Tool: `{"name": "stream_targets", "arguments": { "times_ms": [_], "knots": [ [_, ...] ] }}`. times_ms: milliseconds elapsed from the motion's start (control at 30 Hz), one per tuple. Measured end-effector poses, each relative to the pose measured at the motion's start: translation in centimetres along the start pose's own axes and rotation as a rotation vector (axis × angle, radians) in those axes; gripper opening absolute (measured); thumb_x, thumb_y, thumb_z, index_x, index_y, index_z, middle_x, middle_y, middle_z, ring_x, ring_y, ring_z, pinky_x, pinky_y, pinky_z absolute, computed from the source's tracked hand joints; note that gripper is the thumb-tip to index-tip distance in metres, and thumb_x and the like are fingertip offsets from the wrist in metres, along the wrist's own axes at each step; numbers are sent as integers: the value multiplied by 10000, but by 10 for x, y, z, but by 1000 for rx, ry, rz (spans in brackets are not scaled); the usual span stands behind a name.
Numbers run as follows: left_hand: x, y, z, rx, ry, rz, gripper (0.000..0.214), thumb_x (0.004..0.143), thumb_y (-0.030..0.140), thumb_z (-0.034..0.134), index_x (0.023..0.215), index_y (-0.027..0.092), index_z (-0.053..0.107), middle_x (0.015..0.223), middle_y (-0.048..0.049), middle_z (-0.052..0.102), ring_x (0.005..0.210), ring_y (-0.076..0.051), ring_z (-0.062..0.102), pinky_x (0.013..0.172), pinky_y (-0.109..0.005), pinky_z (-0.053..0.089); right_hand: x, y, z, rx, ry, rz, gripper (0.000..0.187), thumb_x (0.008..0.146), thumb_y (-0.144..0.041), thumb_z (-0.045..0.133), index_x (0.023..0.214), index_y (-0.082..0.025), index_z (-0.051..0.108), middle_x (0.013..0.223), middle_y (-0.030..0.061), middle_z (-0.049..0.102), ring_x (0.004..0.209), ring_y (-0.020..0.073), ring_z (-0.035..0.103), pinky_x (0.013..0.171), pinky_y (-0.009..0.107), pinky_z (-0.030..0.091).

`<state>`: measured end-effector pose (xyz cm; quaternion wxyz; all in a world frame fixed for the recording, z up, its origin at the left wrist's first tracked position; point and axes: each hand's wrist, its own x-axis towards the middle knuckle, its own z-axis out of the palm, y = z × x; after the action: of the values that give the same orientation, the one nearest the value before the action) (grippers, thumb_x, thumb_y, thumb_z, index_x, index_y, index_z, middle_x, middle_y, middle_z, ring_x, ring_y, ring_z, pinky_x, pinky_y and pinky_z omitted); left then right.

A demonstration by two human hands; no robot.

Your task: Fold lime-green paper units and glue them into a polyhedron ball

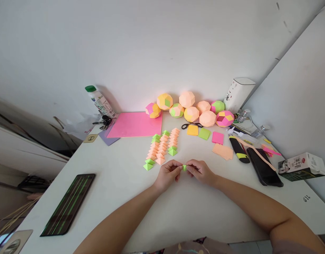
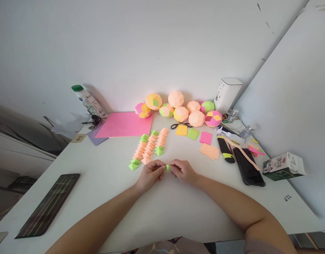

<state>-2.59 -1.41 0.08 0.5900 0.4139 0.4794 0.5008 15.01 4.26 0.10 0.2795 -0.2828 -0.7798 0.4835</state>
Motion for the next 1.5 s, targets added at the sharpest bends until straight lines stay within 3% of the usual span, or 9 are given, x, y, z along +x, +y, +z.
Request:
{"name": "stream_targets", "arguments": {
  "times_ms": [700, 900, 1100, 1500],
  "knots": [
    [-2, -1, 0, 9, 7, 1, 256, 828, 419, 549, 773, 185, 461, 482, 57, 522, 423, -79, 447, 445, -206, 366, -1, -1, -1, 46, 15, 27, 227, 917, -371, 412, 829, -184, 506, 631, -6, 564, 519, 110, 539, 518, 238, 449],
    [-3, 0, 2, 10, 14, 5, 229, 817, 389, 572, 845, 191, 460, 486, 69, 517, 426, -83, 454, 453, -209, 378, 0, -2, -1, 44, 1, 34, 225, 918, -363, 409, 829, -183, 510, 636, -3, 572, 523, 109, 537, 521, 238, 447],
    [-3, 1, 2, 87, 0, -8, 229, 827, 392, 546, 767, 181, 479, 480, 57, 513, 426, -80, 450, 451, -208, 363, 0, 0, -1, 34, 2, 29, 229, 918, -364, 409, 822, -183, 511, 628, -6, 571, 518, 109, 533, 517, 238, 441],
    [-4, 2, 3, 97, 2, -27, 176, 825, 358, 513, 794, 188, 483, 479, 61, 517, 428, -90, 466, 458, -210, 366, 0, -2, -1, 29, 9, 44, 269, 917, -415, 405, 808, -191, 508, 624, -5, 572, 521, 113, 530, 521, 245, 439]
  ]
}}
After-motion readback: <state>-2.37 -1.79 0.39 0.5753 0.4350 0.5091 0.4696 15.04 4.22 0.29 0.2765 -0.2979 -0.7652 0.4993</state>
